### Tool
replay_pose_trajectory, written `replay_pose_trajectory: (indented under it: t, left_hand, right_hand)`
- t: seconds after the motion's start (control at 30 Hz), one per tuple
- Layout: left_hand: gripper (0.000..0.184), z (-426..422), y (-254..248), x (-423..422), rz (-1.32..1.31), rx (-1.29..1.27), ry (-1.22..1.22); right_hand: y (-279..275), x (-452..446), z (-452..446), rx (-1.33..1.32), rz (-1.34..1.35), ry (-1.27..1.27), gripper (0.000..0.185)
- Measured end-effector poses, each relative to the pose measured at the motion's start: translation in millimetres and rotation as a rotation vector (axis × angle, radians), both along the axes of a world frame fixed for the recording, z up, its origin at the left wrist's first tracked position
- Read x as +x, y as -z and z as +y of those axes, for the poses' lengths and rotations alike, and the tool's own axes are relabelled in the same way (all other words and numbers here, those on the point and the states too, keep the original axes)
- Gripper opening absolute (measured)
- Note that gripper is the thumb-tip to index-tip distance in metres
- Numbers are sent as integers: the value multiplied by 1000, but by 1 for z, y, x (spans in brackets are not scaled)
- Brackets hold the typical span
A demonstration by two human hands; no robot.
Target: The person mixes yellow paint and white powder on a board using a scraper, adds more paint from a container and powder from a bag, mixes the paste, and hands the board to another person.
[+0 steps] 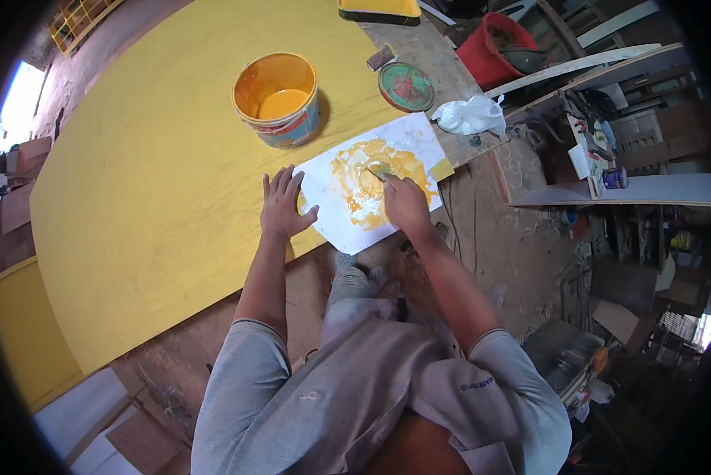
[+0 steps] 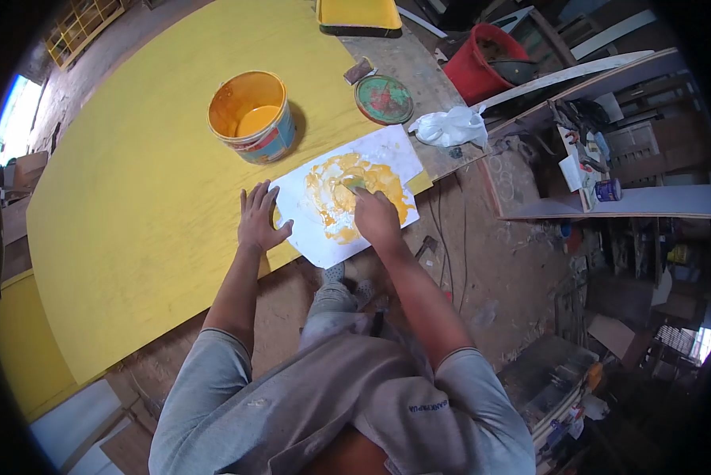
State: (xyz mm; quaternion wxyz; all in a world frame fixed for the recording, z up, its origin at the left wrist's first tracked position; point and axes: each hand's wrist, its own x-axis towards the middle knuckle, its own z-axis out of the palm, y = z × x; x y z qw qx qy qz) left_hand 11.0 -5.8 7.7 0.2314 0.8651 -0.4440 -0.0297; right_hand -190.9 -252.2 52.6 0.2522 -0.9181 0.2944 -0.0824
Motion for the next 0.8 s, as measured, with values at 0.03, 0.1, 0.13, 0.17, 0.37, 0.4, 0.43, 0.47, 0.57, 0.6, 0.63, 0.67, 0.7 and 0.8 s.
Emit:
replay_pose_trajectory:
  t: [0.03,0.1,0.13,0.17,0.37,0.4,0.43,0.47,0.57,0.6,0.63,0.67,0.7,0.8]
  left_hand:
    - [90,1,-1,1,0,13,-2]
    - [90,2,-1,1,0,11,0]
    - [90,1,-2,1,3,9,0]
    - [90,1,-2,2,9,3,2]
    - [90,2,9,0,39,-59,20]
    - [90,6,20,8,49,-66,27]
    - [91,8,23,13,65,-82,41]
    - [92,8,27,12,76,-98,43]
    - [94,11,22,6,35,-93,11]
    - [95,12,14,6,26,-75,10]
    - [95,14,7,9,18,-74,-6]
    - [95,14,2,5,19,-76,-5]
    - [95,12,0,0,32,-80,9]
    - [95,12,-2,1,30,-25,4]
  right_hand:
    - [4,8,3,9,52,-5,35]
    - [9,14,13,49,156,-5,36]
    - [9,10,15,60,168,-27,36]
    - [8,3,15,72,182,-52,36]
    - [-26,27,2,45,92,-10,32]
    - [-2,38,-2,-20,97,-63,26]
    - [40,38,-8,-154,58,-182,24]
    - [13,44,9,-1,112,-96,22]
    - [3,25,21,14,197,-176,25]
    - [-19,24,21,80,235,-184,29]
    - [-17,22,11,103,246,-159,31]
    - [-50,32,14,112,284,-151,32]
    - [-46,38,8,92,202,-133,32]
    - [-38,63,5,123,188,-95,33]
